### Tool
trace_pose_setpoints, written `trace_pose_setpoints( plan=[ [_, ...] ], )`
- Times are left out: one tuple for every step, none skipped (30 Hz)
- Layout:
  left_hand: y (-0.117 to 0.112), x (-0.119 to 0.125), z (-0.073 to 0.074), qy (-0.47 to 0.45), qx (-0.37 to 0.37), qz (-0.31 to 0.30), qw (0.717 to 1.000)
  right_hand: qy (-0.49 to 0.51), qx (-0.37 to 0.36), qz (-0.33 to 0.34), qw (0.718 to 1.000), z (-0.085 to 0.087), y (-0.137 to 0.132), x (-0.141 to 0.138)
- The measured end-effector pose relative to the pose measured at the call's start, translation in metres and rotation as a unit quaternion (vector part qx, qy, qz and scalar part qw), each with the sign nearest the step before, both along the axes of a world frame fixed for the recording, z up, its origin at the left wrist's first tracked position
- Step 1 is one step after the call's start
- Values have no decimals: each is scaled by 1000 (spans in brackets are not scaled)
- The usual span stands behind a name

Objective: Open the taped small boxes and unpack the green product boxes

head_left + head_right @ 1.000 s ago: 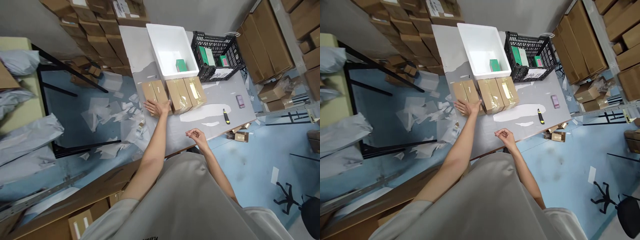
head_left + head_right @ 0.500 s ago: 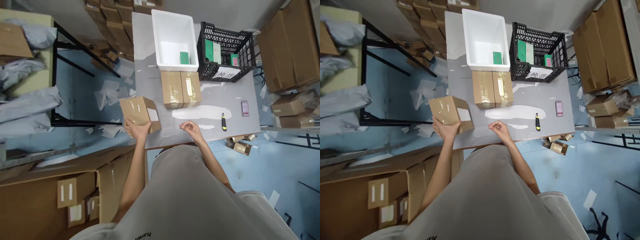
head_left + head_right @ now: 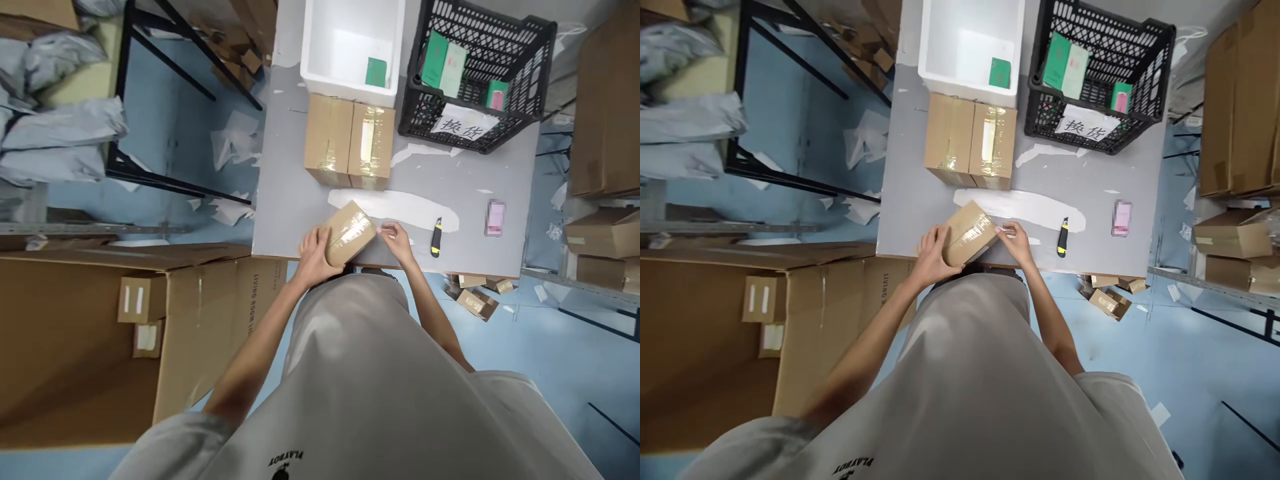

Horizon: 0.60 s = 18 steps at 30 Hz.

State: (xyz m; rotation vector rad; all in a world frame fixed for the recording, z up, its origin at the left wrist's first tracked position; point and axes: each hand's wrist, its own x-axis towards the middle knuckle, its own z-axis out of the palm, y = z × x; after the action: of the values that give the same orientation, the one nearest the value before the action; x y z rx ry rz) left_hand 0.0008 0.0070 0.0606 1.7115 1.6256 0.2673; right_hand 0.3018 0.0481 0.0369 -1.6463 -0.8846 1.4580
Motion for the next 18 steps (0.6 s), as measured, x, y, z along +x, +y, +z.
trace_pose_setpoints(
  plan=[
    [6, 8, -2, -13, 3, -42, 999, -24, 0, -8, 1000, -4, -1, 7],
    [13, 15, -6, -26, 8, -83, 996, -50, -4, -14, 999, -7, -4, 15],
    [21, 21, -9, -40, 13, -122, 992, -76, -10, -19, 997, -10, -9, 22],
    [30, 26, -14, -54, 17, -157, 986, -100, -17, -23, 995, -13, -16, 29],
    [39, 31, -18, -67, 19, -187, 980, -118, -25, -27, 992, -15, -25, 35],
    [48, 35, -23, -78, 18, -213, 974, -132, -32, -32, 990, -17, -34, 40],
    [57, 38, -28, -87, 14, -235, 968, -141, -38, -37, 989, -19, -44, 42],
    [65, 41, -32, -91, 8, -254, 963, -147, -42, -41, 987, -21, -53, 43],
    [71, 43, -36, -90, 3, -271, 958, -150, -44, -46, 987, -23, -62, 43],
    [76, 44, -39, -84, 0, -288, 954, -152, -45, -50, 986, -25, -68, 42],
    [78, 44, -41, -74, -2, -304, 950, -153, -44, -54, 986, -27, -73, 41],
    [79, 43, -44, -62, 0, -317, 946, -153, -43, -55, 986, -29, -76, 40],
    [77, 39, -46, -50, 5, -322, 945, -152, -42, -54, 986, -30, -78, 40],
    [73, 34, -48, -41, 11, -316, 948, -150, -41, -51, 987, -31, -79, 41],
    [68, 28, -50, -35, 15, -296, 954, -146, -40, -47, 987, -32, -79, 43],
    [61, 20, -53, -32, 15, -262, 964, -141, -38, -41, 988, -33, -80, 46],
    [54, 11, -58, -32, 7, -217, 976, -133, -36, -36, 990, -33, -81, 49],
    [45, 1, -62, -34, -9, -166, 986, -123, -34, -29, 991, -34, -83, 53]
  ],
)
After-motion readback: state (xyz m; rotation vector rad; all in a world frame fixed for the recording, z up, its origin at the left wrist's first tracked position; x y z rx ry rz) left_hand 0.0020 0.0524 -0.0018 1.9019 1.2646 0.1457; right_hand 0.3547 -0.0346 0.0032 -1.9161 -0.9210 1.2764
